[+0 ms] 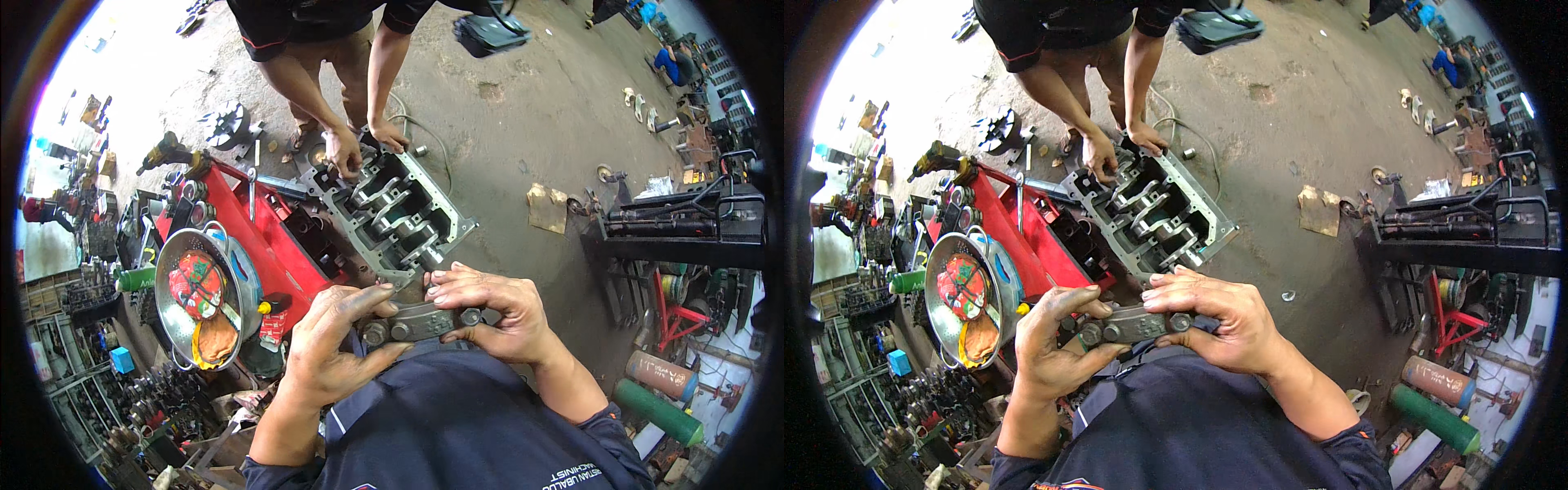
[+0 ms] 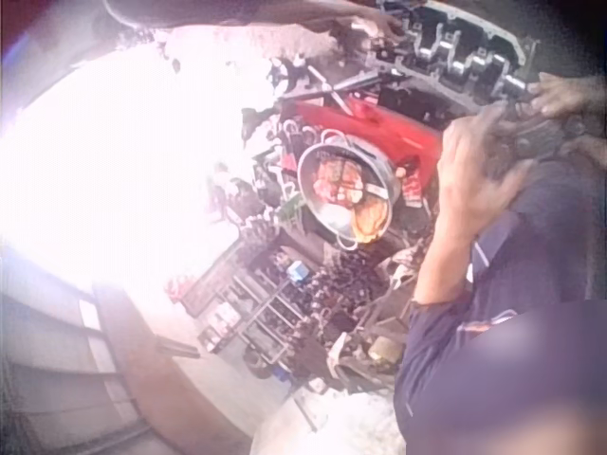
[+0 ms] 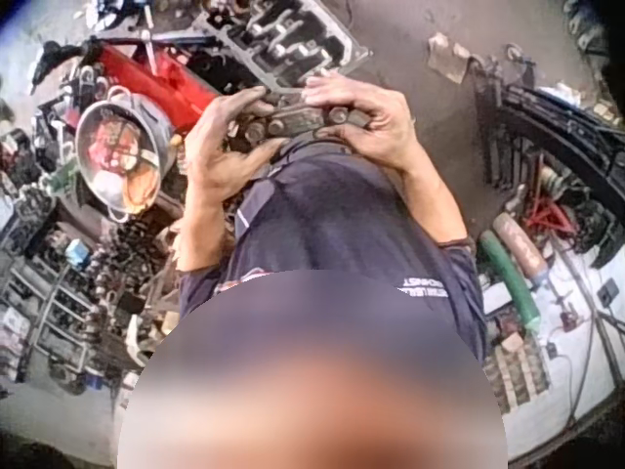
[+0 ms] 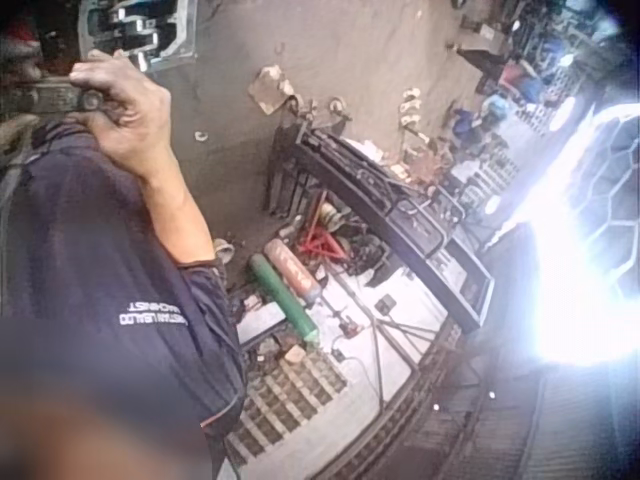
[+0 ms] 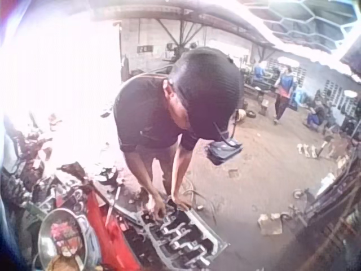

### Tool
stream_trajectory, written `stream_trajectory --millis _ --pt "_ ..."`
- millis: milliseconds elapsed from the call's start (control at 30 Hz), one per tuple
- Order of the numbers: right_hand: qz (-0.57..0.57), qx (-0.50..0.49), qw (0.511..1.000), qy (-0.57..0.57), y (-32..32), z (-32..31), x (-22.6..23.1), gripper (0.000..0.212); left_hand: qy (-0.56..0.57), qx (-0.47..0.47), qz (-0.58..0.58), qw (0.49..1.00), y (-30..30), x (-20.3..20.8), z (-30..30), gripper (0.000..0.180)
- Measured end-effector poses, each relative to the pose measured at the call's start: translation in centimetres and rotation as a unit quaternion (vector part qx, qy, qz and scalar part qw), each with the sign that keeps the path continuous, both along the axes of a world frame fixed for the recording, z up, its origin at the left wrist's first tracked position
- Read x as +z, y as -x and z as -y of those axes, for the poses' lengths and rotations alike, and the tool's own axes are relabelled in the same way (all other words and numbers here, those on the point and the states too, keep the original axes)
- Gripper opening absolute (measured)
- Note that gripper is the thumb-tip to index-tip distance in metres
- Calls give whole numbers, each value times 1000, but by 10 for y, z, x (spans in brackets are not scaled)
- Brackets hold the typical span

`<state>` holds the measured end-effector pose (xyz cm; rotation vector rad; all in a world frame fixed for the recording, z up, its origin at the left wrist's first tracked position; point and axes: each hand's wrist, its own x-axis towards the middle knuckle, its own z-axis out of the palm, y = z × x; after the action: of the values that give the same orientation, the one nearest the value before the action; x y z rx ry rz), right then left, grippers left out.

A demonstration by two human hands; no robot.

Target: The person places engine components into an engine block and uses a power drill to fasten them. They handle multiple parts, align them within the block, and tighten bolts with a cordless drill while another person assists nearby.

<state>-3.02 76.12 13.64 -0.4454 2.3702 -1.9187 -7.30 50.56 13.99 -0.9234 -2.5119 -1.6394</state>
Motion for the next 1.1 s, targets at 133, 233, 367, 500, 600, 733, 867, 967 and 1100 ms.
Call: stream_trajectory --millis 133,233,367,500,600,733,867,967,1100 --pt "24 -18 999 31 4 5 -8 41 1 -15 23 1000 11 -6 5 71" --pt "33 -25 997 58 6 6 -14 41 14 -20 13 1000 18 -10 6 60" --pt "37 -31 997 60 7 9 -21 41 10 -43 -9 999 24 -17 10 47" --pt "50 -31 997 49 9 9 -29 42 11 -48 12 999 22 -29 13 46" --pt "50 -34 997 -54 23 0 -50 43 14 -15 83 996 23 -56 3 45" --pt "76 -73 979 -175 53 -12 -114 43 44 52 119 991 33 -128 -24 41" --pt "83 -62 981 -161 91 -23 -197 41 71 142 153 975 46 -204 -46 40" --pt "84 -35 978 -186 114 -31 -248 41 71 184 144 970 55 -252 -60 39" --pt "76 8 975 -207 146 -34 -295 40 78 242 121 960 69 -302 -69 39"
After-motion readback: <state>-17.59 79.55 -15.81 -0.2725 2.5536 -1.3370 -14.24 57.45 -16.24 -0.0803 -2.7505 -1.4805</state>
